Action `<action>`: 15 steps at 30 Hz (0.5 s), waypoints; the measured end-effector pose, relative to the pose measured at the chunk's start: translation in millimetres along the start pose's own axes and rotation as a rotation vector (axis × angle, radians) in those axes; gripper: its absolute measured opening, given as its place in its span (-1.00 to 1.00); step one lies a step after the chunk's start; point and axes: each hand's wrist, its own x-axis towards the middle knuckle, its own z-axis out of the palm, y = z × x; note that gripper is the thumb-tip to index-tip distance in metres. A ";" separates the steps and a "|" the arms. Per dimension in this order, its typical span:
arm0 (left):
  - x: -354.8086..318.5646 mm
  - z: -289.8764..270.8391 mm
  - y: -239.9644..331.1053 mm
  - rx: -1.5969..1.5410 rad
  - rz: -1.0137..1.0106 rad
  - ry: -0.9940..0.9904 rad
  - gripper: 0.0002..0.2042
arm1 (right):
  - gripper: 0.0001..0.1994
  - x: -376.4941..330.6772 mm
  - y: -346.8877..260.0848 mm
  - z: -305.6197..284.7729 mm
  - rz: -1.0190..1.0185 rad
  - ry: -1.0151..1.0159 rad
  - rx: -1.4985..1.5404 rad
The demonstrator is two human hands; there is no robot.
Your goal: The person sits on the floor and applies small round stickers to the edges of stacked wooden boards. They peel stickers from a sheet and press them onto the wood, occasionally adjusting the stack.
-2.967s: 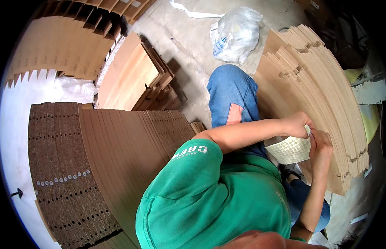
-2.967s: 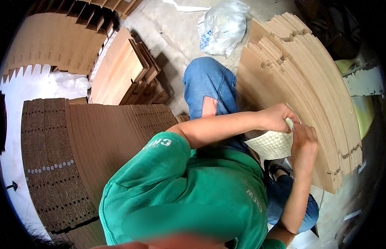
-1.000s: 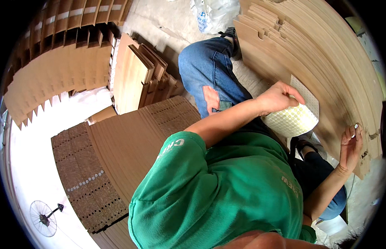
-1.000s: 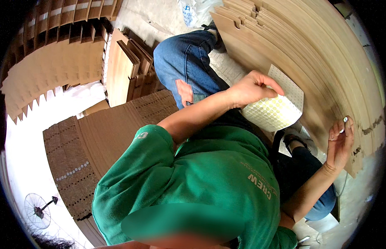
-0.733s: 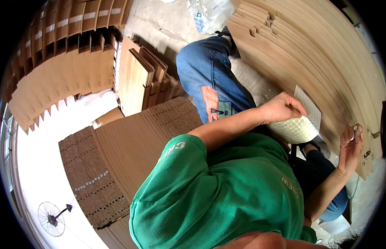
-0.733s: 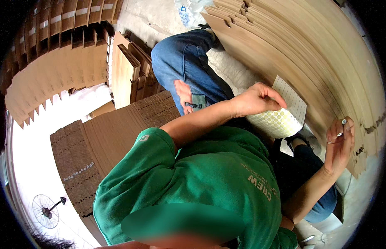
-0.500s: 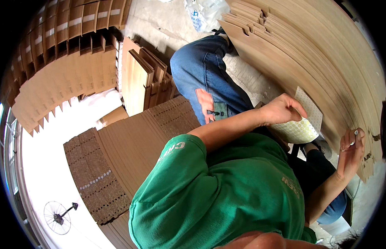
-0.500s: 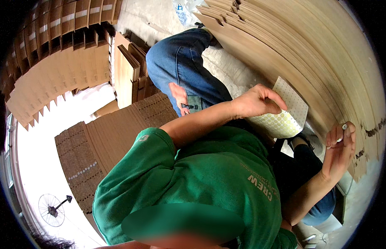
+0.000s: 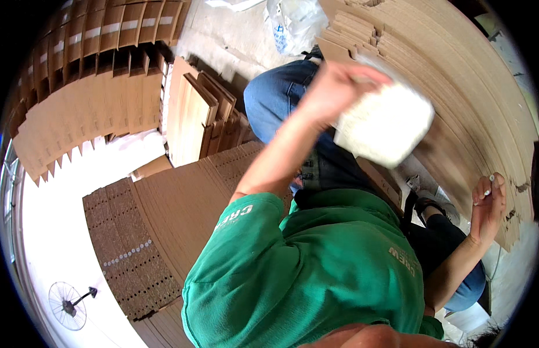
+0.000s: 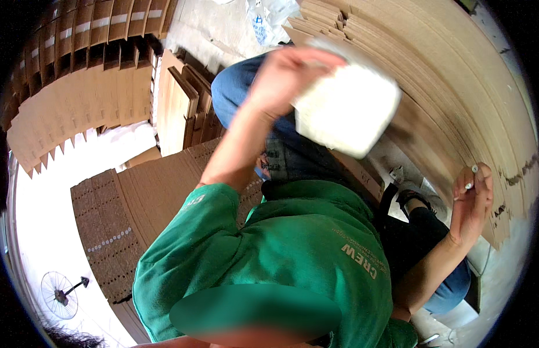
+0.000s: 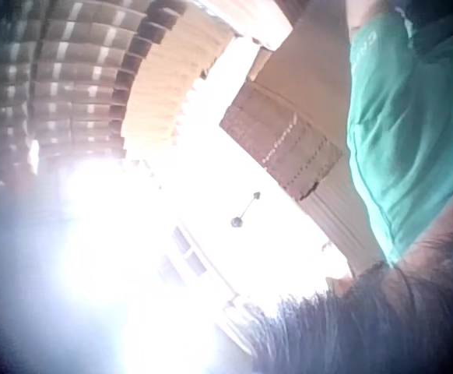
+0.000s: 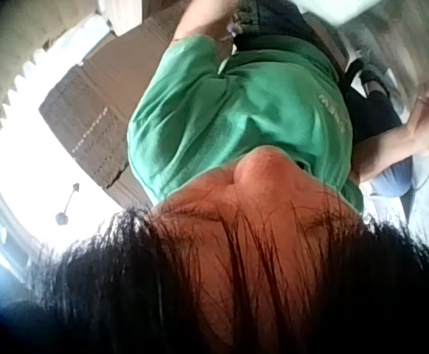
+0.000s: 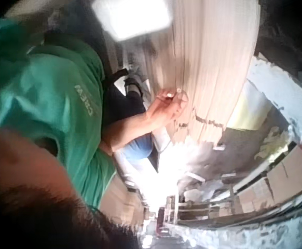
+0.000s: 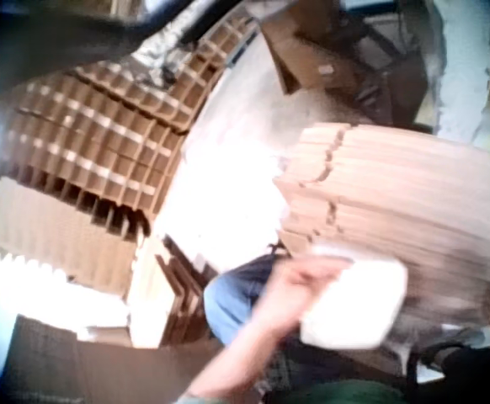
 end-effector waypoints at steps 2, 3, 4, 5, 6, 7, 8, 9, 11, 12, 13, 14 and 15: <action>-0.5 -43.3 24.4 0.344 0.143 0.427 -0.74 | -0.77 -2.2 7.1 1.2 -0.054 0.059 -0.019; 8.5 -73.1 24.9 0.157 0.287 0.588 -0.75 | -0.75 -4.2 9.6 6.2 -0.100 0.135 -0.048; 13.7 -99.6 26.3 0.092 0.551 0.687 -0.76 | -0.76 -1.7 11.4 3.7 -0.089 0.158 -0.105; 25.0 -123.4 24.2 0.256 0.788 0.905 -0.78 | -0.80 -1.1 16.5 9.6 -0.127 0.093 -0.080; 29.7 -141.3 23.0 0.531 0.928 1.043 -0.82 | -0.84 0.6 16.7 20.0 -0.129 0.012 -0.083; 38.4 -145.1 18.1 0.665 1.001 1.103 -0.79 | -0.86 3.5 23.4 20.6 -0.099 0.036 -0.162; 51.3 -139.2 2.1 0.606 0.858 1.053 -0.82 | -0.89 3.2 30.9 31.5 -0.134 0.042 -0.171; 60.9 -130.7 -15.2 0.588 0.542 1.086 -0.85 | -0.92 3.8 36.9 45.3 -0.114 0.113 -0.356; 93.5 -121.9 -74.3 0.261 0.338 0.784 -0.71 | -0.97 3.0 57.7 56.3 -0.138 0.168 -0.444; 113.1 -117.9 -114.7 0.187 0.235 0.802 -0.61 | -0.97 2.8 69.7 52.1 -0.169 0.200 -0.462; 116.0 -94.5 -124.1 0.302 0.232 0.812 -0.52 | -0.98 1.4 83.8 39.4 -0.207 0.257 -0.480; 119.3 -86.0 -139.9 0.367 0.161 0.883 -0.46 | -0.98 -0.2 97.5 29.5 -0.237 0.299 -0.503; 116.7 -76.8 -154.8 0.394 0.084 0.956 -0.42 | -0.97 -2.3 109.5 18.3 -0.280 0.334 -0.458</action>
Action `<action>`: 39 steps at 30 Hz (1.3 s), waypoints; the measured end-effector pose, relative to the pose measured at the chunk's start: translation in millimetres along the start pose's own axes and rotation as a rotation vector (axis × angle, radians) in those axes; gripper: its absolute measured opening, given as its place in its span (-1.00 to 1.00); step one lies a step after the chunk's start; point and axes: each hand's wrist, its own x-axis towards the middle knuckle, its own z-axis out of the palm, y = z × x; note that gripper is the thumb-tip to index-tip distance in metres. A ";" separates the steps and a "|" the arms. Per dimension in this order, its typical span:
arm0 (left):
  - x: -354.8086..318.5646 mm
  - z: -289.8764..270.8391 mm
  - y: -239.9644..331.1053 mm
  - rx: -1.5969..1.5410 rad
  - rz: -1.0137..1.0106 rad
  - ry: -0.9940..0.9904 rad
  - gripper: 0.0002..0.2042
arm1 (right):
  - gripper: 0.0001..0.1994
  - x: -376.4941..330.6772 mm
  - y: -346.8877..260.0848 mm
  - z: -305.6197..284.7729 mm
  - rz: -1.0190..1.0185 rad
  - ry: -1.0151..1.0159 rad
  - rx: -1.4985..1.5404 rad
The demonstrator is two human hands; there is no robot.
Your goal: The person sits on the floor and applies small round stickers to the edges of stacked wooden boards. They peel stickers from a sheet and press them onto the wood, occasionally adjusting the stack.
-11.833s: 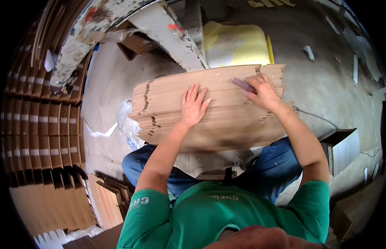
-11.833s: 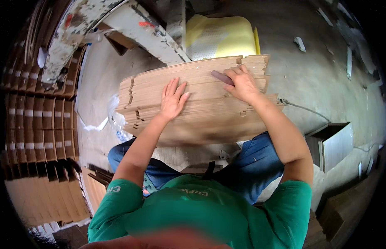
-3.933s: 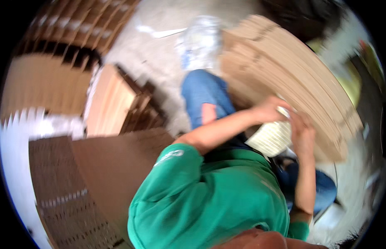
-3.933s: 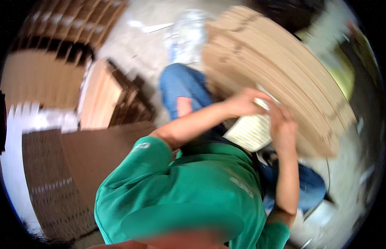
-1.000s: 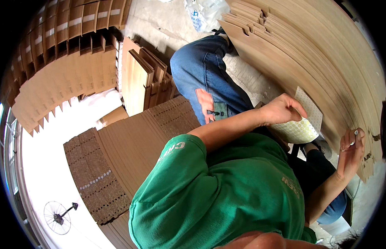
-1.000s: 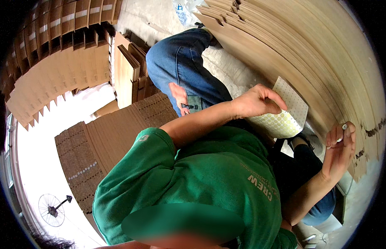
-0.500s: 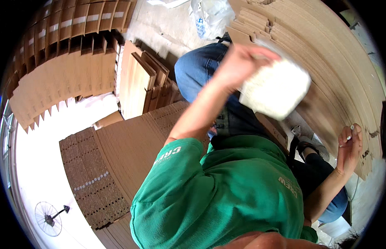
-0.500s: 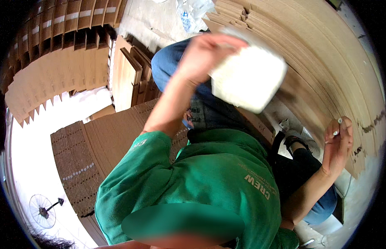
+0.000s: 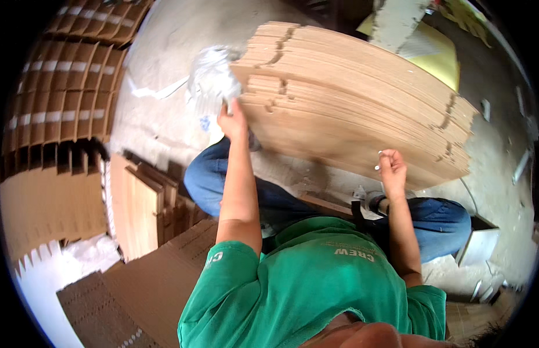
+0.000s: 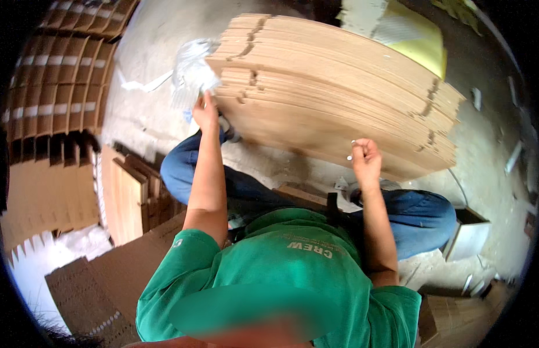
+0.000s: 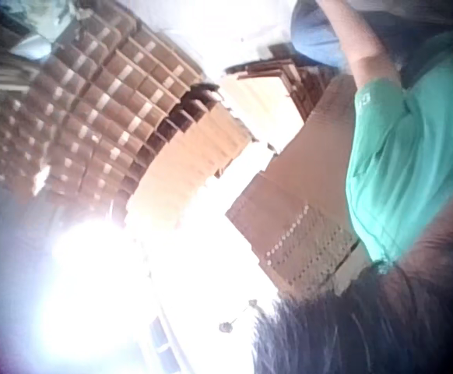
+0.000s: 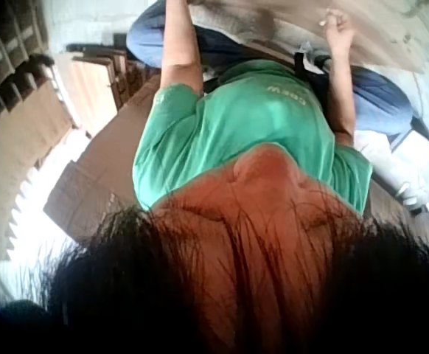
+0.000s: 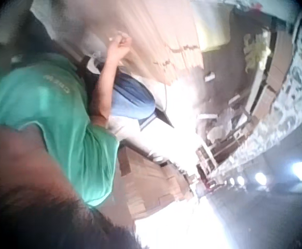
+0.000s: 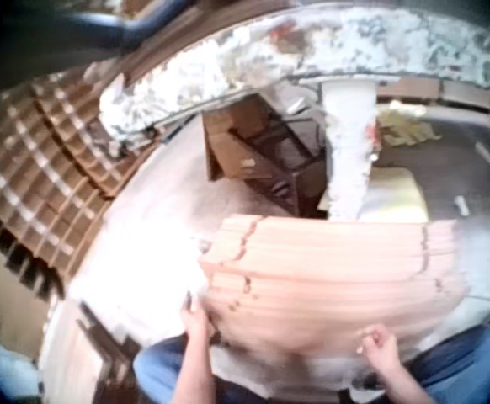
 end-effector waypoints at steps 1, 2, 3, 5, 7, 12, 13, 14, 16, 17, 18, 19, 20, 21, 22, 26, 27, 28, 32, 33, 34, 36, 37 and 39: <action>-6.5 -3.2 -6.4 0.047 -0.094 -0.074 -0.40 | -0.97 -5.4 15.3 -12.8 -0.025 0.058 0.032; -19.3 -8.5 4.6 -0.112 -0.247 -0.163 -0.38 | -0.95 -6.9 33.1 -31.2 -0.121 0.126 0.017; -15.4 -5.7 -16.6 -0.052 -0.325 -0.173 -0.39 | -0.94 -7.0 33.7 -41.6 -0.019 0.226 -0.036; -24.1 -7.4 -5.2 -0.353 -0.287 -0.133 -0.43 | -0.93 -5.6 17.5 -49.5 0.014 0.345 0.058; -25.1 -1.8 10.4 -0.479 -0.251 -0.082 -0.49 | -0.95 -1.6 18.0 -54.9 -0.073 0.332 0.061; -27.1 1.6 24.8 -0.389 -0.299 -0.102 -0.51 | -0.92 1.5 15.4 -57.5 -0.138 0.492 0.041; -30.7 0.5 28.9 -0.391 -0.320 -0.114 -0.52 | -0.92 3.3 16.6 -60.4 -0.157 0.474 0.037; -31.7 -2.6 32.8 -0.391 -0.336 -0.123 -0.53 | -0.91 4.9 17.2 -60.5 -0.176 0.454 0.038; -28.7 -3.1 32.7 -0.416 -0.340 -0.121 -0.55 | -0.92 5.9 18.3 -63.0 -0.196 0.529 0.079; -23.9 1.6 23.7 -0.446 -0.331 -0.107 -0.56 | -0.93 6.7 17.2 -68.1 -0.200 0.618 0.115; -20.3 6.6 15.8 -0.479 -0.327 -0.095 -0.57 | -0.93 7.1 13.9 -76.4 -0.207 0.708 0.148; -17.7 9.2 6.8 -0.571 -0.270 -0.105 -0.59 | -0.94 7.5 10.2 -86.2 -0.214 0.799 0.181; -15.0 14.1 4.4 -0.517 -0.273 -0.091 -0.60 | -0.92 7.8 9.6 -107.0 -0.146 0.857 0.193; -13.8 16.0 8.8 -0.460 -0.271 -0.075 -0.60 | -0.93 7.4 4.4 -119.4 -0.154 0.835 0.133; -14.0 18.4 12.9 -0.404 -0.289 -0.074 -0.60 | -0.93 7.3 -0.6 -131.2 -0.161 0.812 0.073; -15.8 22.6 27.0 -0.384 -0.373 -0.029 -0.58 | -0.91 9.0 -14.0 -164.8 -0.112 0.624 -0.163; -17.3 24.5 27.4 -0.433 -0.402 -0.006 -0.57 | -0.90 9.8 -17.3 -171.0 -0.085 0.566 -0.191; -19.4 26.2 27.1 -0.465 -0.408 -0.011 -0.57 | -0.92 12.2 -15.0 -177.5 -0.139 0.546 -0.227; -20.3 33.8 18.7 -0.509 -0.349 -0.029 -0.56 | -0.84 19.3 11.0 -197.7 -0.258 0.702 -0.441; -17.1 33.2 11.3 -0.543 -0.338 -0.038 -0.55 | -0.81 19.5 11.5 -194.5 -0.279 0.781 -0.542; -14.5 32.8 3.8 -0.577 -0.327 -0.047 -0.55 | -0.79 19.2 11.1 -192.7 -0.299 0.860 -0.645; -11.4 18.3 8.1 -0.282 -0.265 -0.088 -0.57 | -0.75 14.1 -2.3 -195.6 -0.207 0.981 -0.778; -8.9 9.6 12.2 -0.137 -0.234 -0.104 -0.57 | -0.73 12.5 -13.1 -195.2 -0.163 1.039 -0.844; 8.7 -2.5 13.9 0.132 -0.003 -0.212 -0.57 | -0.79 11.6 -43.7 -185.9 -0.226 0.883 -0.730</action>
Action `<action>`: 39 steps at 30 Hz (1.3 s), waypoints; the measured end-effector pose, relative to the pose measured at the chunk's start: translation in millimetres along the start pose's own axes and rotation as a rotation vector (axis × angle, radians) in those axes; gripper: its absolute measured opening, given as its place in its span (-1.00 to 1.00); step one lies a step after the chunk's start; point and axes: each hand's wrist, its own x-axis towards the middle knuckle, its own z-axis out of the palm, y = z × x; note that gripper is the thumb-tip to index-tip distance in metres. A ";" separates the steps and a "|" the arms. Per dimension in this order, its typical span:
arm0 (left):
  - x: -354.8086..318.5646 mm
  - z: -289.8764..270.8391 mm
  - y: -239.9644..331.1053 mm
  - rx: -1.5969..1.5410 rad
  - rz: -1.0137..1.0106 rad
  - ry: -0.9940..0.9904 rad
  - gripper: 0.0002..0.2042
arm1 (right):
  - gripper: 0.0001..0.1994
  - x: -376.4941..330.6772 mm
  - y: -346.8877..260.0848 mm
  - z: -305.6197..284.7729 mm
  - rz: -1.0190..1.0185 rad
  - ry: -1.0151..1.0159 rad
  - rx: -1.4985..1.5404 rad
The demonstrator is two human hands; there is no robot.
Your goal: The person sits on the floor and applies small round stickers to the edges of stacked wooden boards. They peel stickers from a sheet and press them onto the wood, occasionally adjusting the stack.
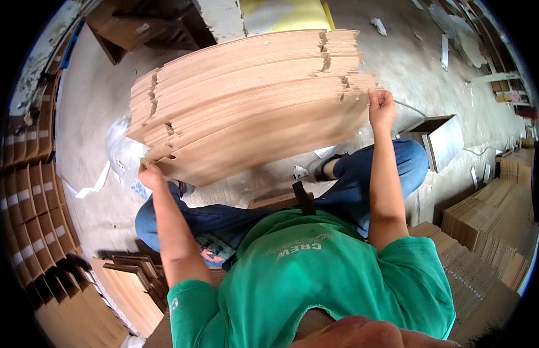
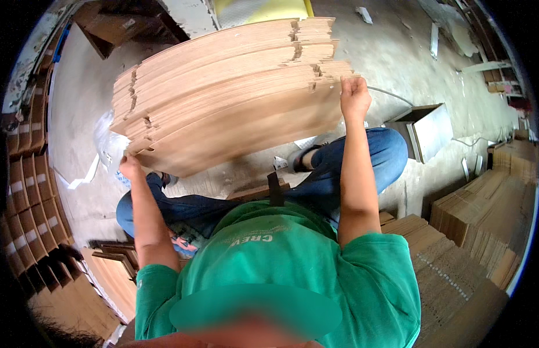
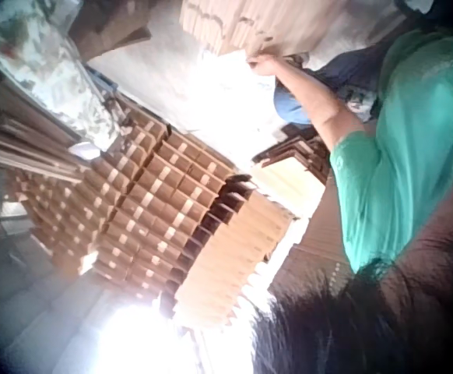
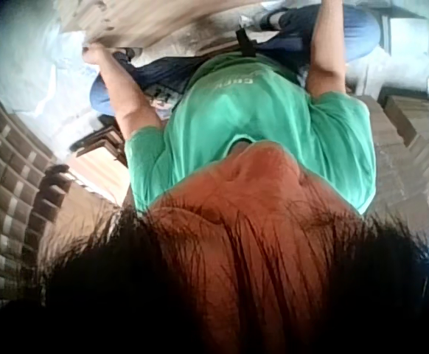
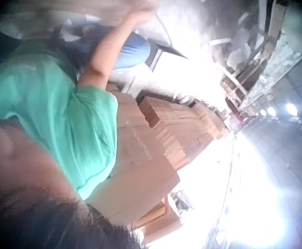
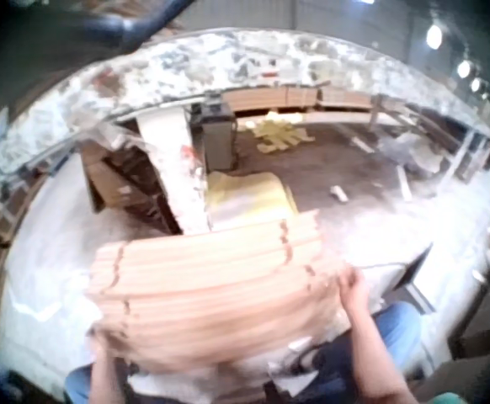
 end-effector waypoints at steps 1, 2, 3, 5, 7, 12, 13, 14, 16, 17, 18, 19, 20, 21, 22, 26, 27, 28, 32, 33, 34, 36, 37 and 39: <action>6.0 -8.0 -6.4 0.155 0.098 -0.047 -0.56 | -0.81 -2.5 -21.4 -5.7 -0.064 -0.071 -0.025; 10.8 -15.4 -11.7 0.246 0.153 -0.086 -0.55 | -0.82 -7.5 -38.8 -7.8 -0.122 -0.140 -0.047; 18.0 -20.3 -10.4 0.328 0.216 -0.124 -0.54 | -0.85 -8.2 -51.1 -4.6 -0.089 -0.282 -0.085; 18.6 -31.3 -1.4 0.445 0.333 -0.239 -0.51 | -0.85 -4.4 -50.2 -4.2 -0.105 -0.244 -0.125; 22.3 -39.0 5.3 0.490 0.399 -0.321 -0.50 | -0.79 1.4 -42.2 -10.4 -0.030 -0.321 -0.161; 40.6 -42.5 2.2 0.603 0.536 -0.566 -0.51 | -0.67 -6.9 -64.5 -43.2 -0.160 -0.596 -0.430; 33.6 -45.0 16.3 0.633 0.526 -0.594 -0.52 | -0.65 -7.7 -55.5 -43.5 -0.203 -0.588 -0.456; 27.5 -46.8 30.1 0.661 0.517 -0.617 -0.52 | -0.64 -6.9 -50.1 -43.9 -0.248 -0.577 -0.478; 22.6 -53.6 37.1 0.678 0.508 -0.606 -0.50 | -0.62 -10.2 -46.7 -40.9 -0.295 -0.569 -0.523; 21.7 -54.7 35.0 0.696 0.497 -0.614 -0.49 | -0.61 -12.5 -47.4 -38.4 -0.269 -0.602 -0.552; 24.1 -55.0 33.2 0.652 0.497 -0.644 -0.46 | -0.60 -13.2 -47.7 -37.6 -0.242 -0.633 -0.583; 28.6 -54.1 31.4 0.605 0.497 -0.675 -0.43 | -0.63 -14.4 -47.6 -38.5 -0.272 -0.636 -0.618; 31.6 -55.7 25.0 0.568 0.489 -0.706 -0.40 | -0.63 -17.7 -45.0 -39.1 -0.268 -0.644 -0.605; 34.7 -55.5 16.6 0.495 0.444 -0.738 -0.38 | -0.64 -19.4 -41.0 -40.9 -0.264 -0.650 -0.593; 38.0 -53.9 6.3 0.420 0.399 -0.769 -0.35 | -0.64 -21.6 -37.5 -43.8 -0.258 -0.654 -0.582; 57.7 -59.1 -20.5 0.149 0.256 -0.776 -0.36 | -0.75 -33.7 -62.6 -78.6 -0.392 -1.032 -0.516; 70.0 -54.3 -30.7 -0.059 0.089 -0.782 -0.43 | -0.77 -25.3 -81.4 -87.0 -0.126 -1.188 -0.414; 65.3 -45.5 -26.2 -0.108 0.041 -0.730 -0.42 | -0.78 -16.7 -91.9 -92.3 0.157 -1.317 -0.311; 44.4 -2.3 -13.9 -0.116 -0.086 -0.493 -0.38 | -0.92 14.4 -39.3 -32.9 0.347 -0.675 0.583; 42.7 4.5 -19.6 -0.071 -0.062 -0.420 -0.37 | -0.84 11.4 -29.2 -22.0 0.326 -0.668 0.547; 42.8 9.1 -25.2 -0.026 -0.038 -0.347 -0.37 | -0.76 9.4 -19.5 -14.0 0.305 -0.662 0.511; 32.3 7.1 -17.8 -0.187 -0.093 -0.342 -0.36 | -0.74 0.9 -14.8 -11.2 0.308 -0.545 0.555; 27.7 6.3 -16.7 -0.266 -0.123 -0.338 -0.35 | -0.74 -1.8 -13.4 -13.0 0.376 -0.514 0.542; 27.2 -1.9 -25.8 -0.133 -0.128 -0.394 -0.36 | -0.78 -4.7 -12.9 -21.1 0.485 -0.478 0.505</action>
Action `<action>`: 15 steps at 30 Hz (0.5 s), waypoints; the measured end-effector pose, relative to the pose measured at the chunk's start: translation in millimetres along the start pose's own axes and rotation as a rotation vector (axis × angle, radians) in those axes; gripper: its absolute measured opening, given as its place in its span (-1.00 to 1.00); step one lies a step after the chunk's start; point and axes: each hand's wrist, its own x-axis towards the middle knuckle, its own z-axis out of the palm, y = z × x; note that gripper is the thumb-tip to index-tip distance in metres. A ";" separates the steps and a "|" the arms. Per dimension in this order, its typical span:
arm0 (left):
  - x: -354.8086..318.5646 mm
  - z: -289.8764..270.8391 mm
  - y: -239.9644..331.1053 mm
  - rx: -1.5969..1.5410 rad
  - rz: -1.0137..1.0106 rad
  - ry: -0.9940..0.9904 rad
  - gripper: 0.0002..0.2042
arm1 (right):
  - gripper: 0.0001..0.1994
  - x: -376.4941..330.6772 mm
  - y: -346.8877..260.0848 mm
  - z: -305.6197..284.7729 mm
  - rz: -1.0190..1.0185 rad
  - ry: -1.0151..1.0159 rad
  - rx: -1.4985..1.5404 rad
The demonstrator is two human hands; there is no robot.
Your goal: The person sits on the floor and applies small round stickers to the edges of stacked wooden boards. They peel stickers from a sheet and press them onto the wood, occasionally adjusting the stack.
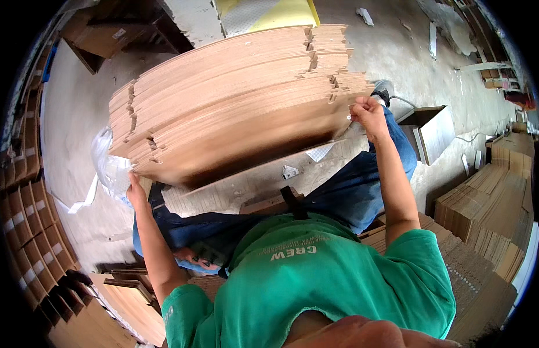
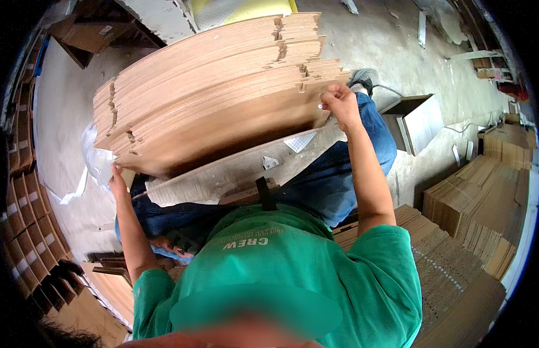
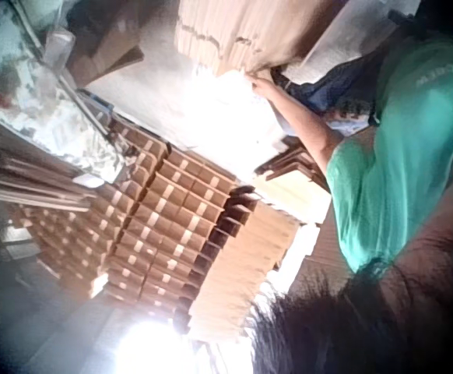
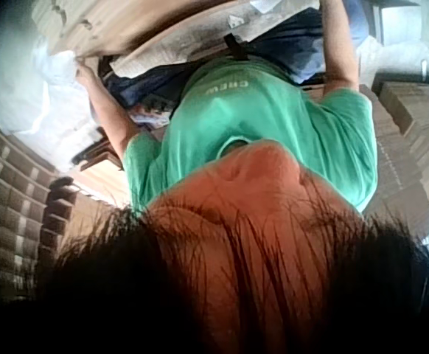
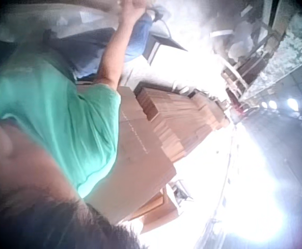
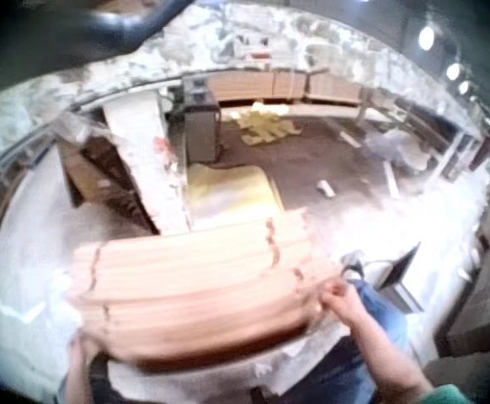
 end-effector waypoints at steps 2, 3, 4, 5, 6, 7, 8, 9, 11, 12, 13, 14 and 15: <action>-1.6 -0.6 -14.1 -0.152 0.028 -0.027 -0.38 | -0.75 8.9 2.2 -7.0 -0.014 -0.078 0.051; 1.5 -1.1 -18.0 -0.212 -0.018 -0.003 -0.38 | -0.73 14.2 2.8 -8.0 -0.019 -0.119 0.074; 8.2 -3.2 -19.2 -0.271 -0.065 0.021 -0.38 | -0.74 22.1 3.9 -5.2 -0.073 -0.067 0.072; 7.3 -2.5 -5.2 -0.326 -0.111 0.039 -0.38 | -0.73 22.8 6.1 -3.1 -0.109 -0.045 -0.011; -12.9 7.3 25.8 -0.253 -0.055 0.069 -0.39 | -0.73 24.6 5.3 -1.4 -0.152 -0.021 -0.092; -8.7 7.0 25.1 -0.225 -0.031 0.077 -0.40 | -0.72 26.5 2.3 3.1 -0.200 -0.018 -0.170; -0.2 8.1 18.7 -0.198 -0.008 0.084 -0.41 | -0.71 27.4 5.6 5.3 -0.284 0.031 -0.431; 7.2 8.7 11.5 -0.170 0.015 0.086 -0.42 | -0.71 26.5 8.7 9.4 -0.383 0.091 -0.540; 13.9 6.0 2.1 -0.139 0.010 0.143 -0.47 | -0.71 21.1 14.9 21.6 -0.574 0.219 -0.758; 13.1 6.1 -0.4 -0.145 0.029 0.164 -0.46 | -0.74 17.3 12.1 26.2 -0.549 0.255 -0.757; 11.9 5.9 -3.2 -0.151 0.048 0.184 -0.46 | -0.74 16.4 12.4 27.7 -0.546 0.280 -0.802; 8.9 6.4 -3.5 -0.178 0.075 0.174 -0.50 | -0.73 16.2 11.0 28.3 -0.545 0.309 -0.847; 4.7 6.9 -4.8 -0.206 0.101 0.164 -0.53 | -0.72 16.2 10.1 28.5 -0.543 0.338 -0.891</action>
